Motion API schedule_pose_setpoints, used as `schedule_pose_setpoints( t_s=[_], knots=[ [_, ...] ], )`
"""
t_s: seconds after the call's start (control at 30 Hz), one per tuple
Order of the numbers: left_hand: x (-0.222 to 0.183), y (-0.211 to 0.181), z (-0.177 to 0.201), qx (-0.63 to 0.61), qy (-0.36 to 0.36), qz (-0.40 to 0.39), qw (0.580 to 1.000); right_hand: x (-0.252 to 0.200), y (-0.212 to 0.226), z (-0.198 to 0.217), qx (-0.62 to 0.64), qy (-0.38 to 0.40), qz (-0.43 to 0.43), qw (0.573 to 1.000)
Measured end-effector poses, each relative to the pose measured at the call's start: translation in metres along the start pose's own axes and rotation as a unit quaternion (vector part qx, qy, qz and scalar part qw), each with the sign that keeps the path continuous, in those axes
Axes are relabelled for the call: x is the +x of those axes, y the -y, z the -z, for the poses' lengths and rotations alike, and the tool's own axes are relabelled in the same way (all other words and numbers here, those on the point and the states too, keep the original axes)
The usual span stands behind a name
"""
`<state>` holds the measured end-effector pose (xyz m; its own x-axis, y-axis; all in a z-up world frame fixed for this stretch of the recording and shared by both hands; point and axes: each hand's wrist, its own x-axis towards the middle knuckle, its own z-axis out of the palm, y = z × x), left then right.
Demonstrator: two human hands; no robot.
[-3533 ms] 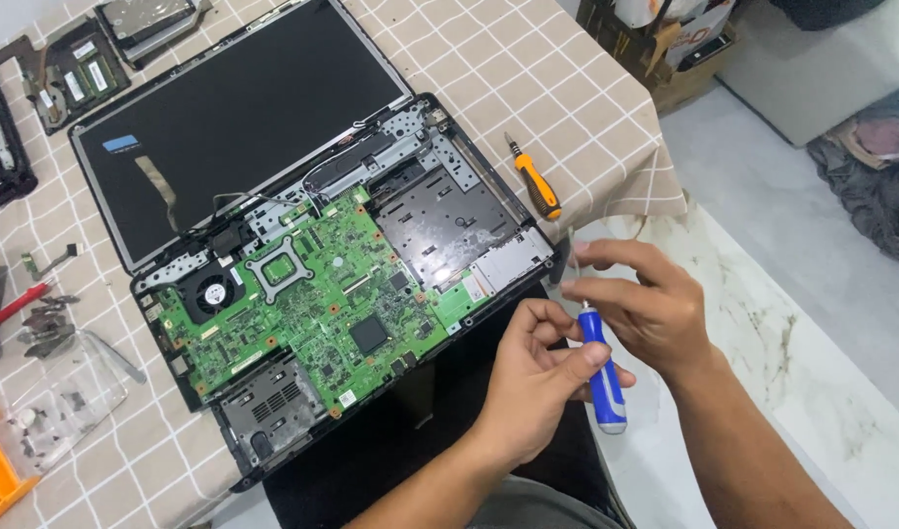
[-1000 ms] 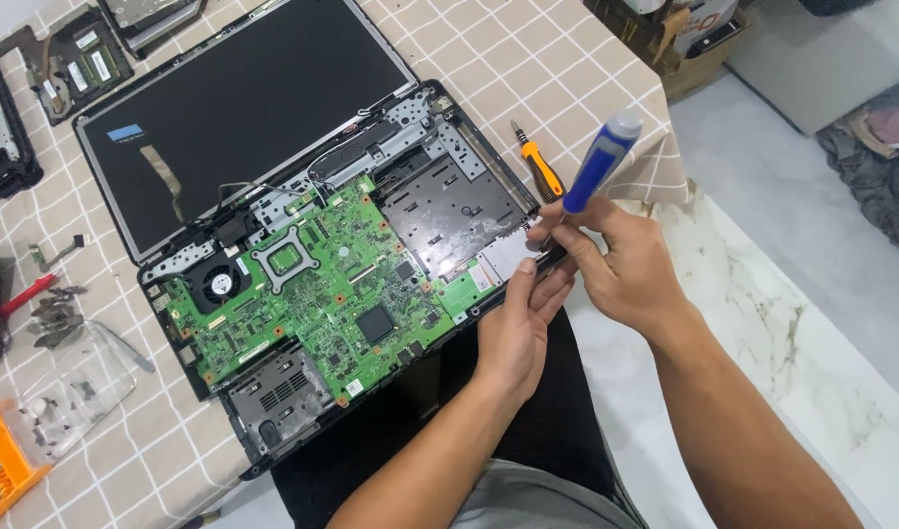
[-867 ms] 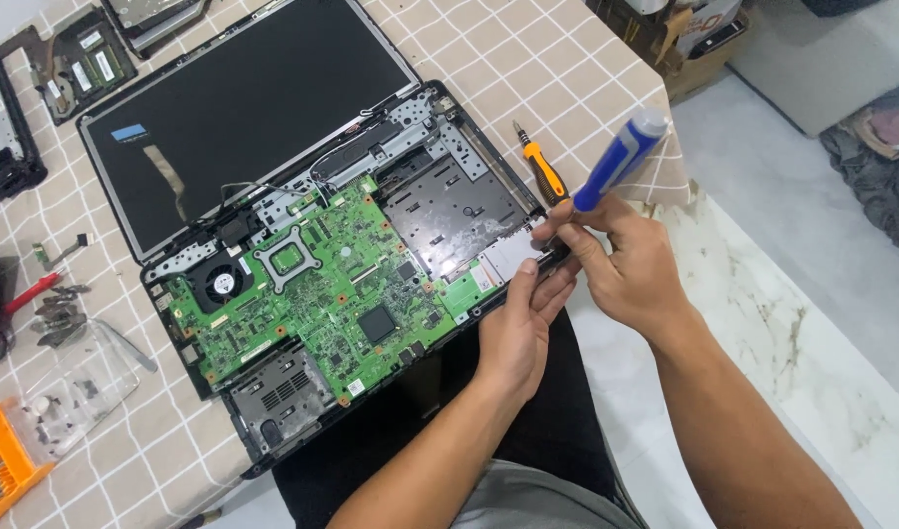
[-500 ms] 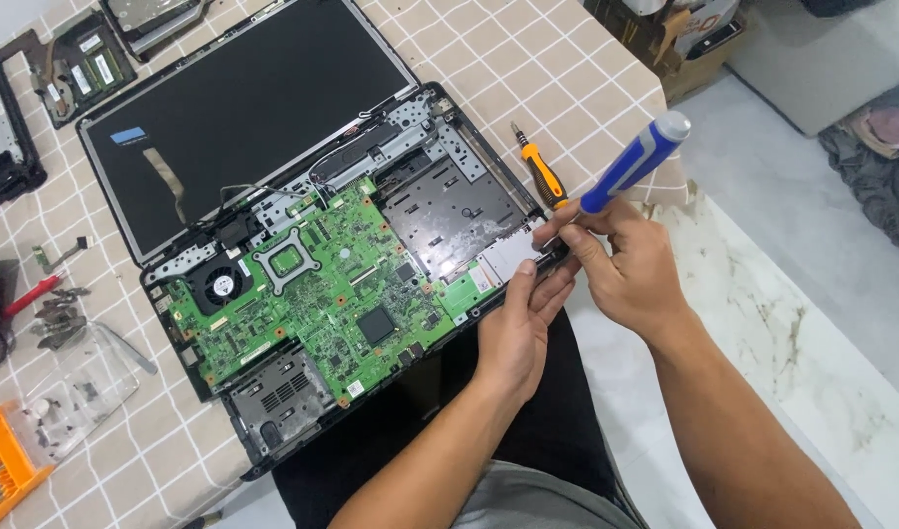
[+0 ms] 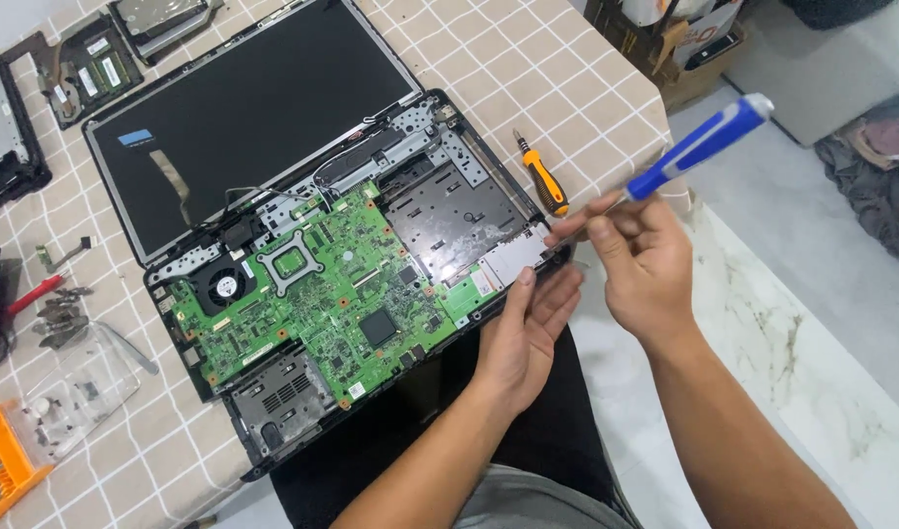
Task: Extracting a motherboard from a laptop by removing screws and lifting the board out.
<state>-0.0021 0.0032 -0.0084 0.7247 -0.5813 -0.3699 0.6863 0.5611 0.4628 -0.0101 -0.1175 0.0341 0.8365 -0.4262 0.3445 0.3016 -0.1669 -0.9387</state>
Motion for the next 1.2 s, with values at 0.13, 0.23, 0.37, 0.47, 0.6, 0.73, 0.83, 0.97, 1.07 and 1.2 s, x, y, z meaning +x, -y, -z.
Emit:
schedule_pose_setpoints(
  t_s=[0.13,0.23,0.37,0.47,0.6,0.73,0.83,0.97,1.07,1.2],
  knots=[
    [-0.004,0.011,0.013,0.013,0.034,0.035,0.999,-0.005,0.002,-0.010,0.115,-0.030,-0.050,0.992],
    [-0.011,0.013,0.021,0.050,0.079,0.034,0.995,-0.009,0.007,-0.017,0.178,-0.042,-0.095,0.979],
    [-0.025,-0.001,0.013,0.092,0.083,-0.054,0.991,-0.012,0.019,-0.026,0.210,-0.055,-0.133,0.967],
    [-0.033,-0.009,0.010,0.090,0.069,-0.108,0.988,-0.011,0.027,-0.037,0.236,-0.054,-0.147,0.959],
    [-0.041,-0.023,0.009,0.078,0.018,-0.176,0.981,-0.014,0.040,-0.053,0.236,-0.028,-0.163,0.958],
    [-0.052,-0.039,0.011,0.083,-0.002,-0.209,0.974,-0.022,0.051,-0.073,0.244,-0.001,-0.175,0.954],
    [-0.061,-0.047,0.018,0.050,-0.030,-0.218,0.974,-0.028,0.054,-0.089,0.251,0.013,-0.176,0.952],
    [-0.076,-0.060,0.031,0.015,-0.046,-0.219,0.974,-0.035,0.053,-0.109,0.219,0.049,-0.155,0.962],
    [-0.086,-0.064,0.049,-0.019,-0.051,-0.223,0.973,-0.044,0.046,-0.121,0.167,0.083,-0.110,0.976],
    [-0.112,-0.078,0.069,-0.054,-0.048,-0.220,0.973,-0.065,0.056,-0.147,0.033,0.145,-0.002,0.989]
  ],
)
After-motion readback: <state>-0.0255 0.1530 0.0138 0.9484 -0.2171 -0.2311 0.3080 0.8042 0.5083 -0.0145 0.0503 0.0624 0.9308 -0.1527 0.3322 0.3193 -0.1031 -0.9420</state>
